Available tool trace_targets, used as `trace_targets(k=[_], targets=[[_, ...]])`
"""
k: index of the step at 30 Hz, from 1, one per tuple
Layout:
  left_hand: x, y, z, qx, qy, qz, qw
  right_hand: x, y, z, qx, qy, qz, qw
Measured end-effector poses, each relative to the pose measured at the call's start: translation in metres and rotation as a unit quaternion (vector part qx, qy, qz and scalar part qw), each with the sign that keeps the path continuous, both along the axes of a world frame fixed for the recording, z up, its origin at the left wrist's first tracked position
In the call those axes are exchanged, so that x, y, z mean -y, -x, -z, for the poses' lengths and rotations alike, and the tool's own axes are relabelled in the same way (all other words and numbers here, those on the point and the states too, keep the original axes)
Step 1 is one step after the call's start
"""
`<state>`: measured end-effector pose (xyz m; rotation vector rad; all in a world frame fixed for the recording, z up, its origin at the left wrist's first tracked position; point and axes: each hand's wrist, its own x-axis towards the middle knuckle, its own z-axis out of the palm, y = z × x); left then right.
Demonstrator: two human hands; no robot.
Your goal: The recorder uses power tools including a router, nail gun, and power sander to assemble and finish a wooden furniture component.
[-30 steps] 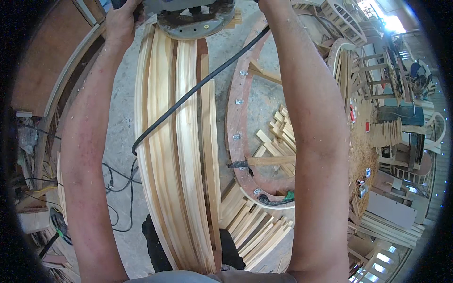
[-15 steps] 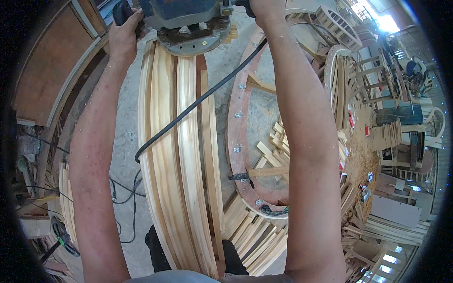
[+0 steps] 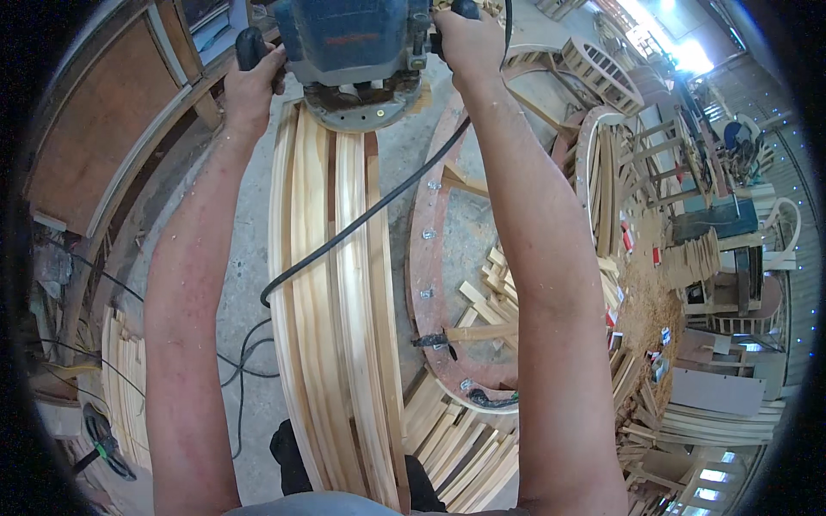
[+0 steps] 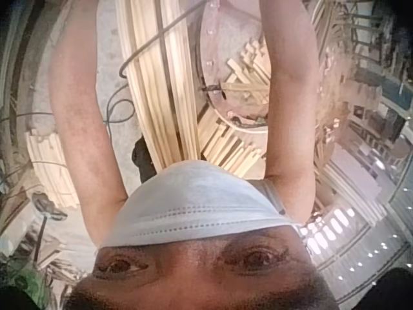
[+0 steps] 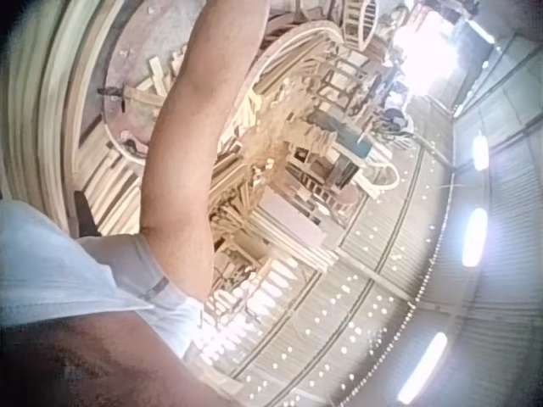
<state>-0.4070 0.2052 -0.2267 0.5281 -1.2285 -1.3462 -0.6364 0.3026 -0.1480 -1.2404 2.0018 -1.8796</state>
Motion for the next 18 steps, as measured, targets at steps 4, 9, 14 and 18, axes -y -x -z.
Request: trace_targets(k=[4,9,14,18], targets=[[-0.004,-0.001,-0.002,0.005,-0.011,-0.017,1.000,-0.007,-0.004,-0.001,-0.084,0.005,0.052,0.995],[-0.027,-0.014,-0.006,-0.061,-0.034,-0.029,0.997,-0.041,-0.039,-0.027,-0.248,0.004,0.083,0.965],[-0.103,-0.071,0.023,-0.139,-0.079,-0.076,0.984,-0.109,-0.112,-0.036,-0.226,0.056,0.039,0.972],[-0.169,-0.142,0.038,-0.105,0.170,-0.202,0.959,-0.191,-0.172,-0.025,-0.270,0.107,-0.042,0.956]])
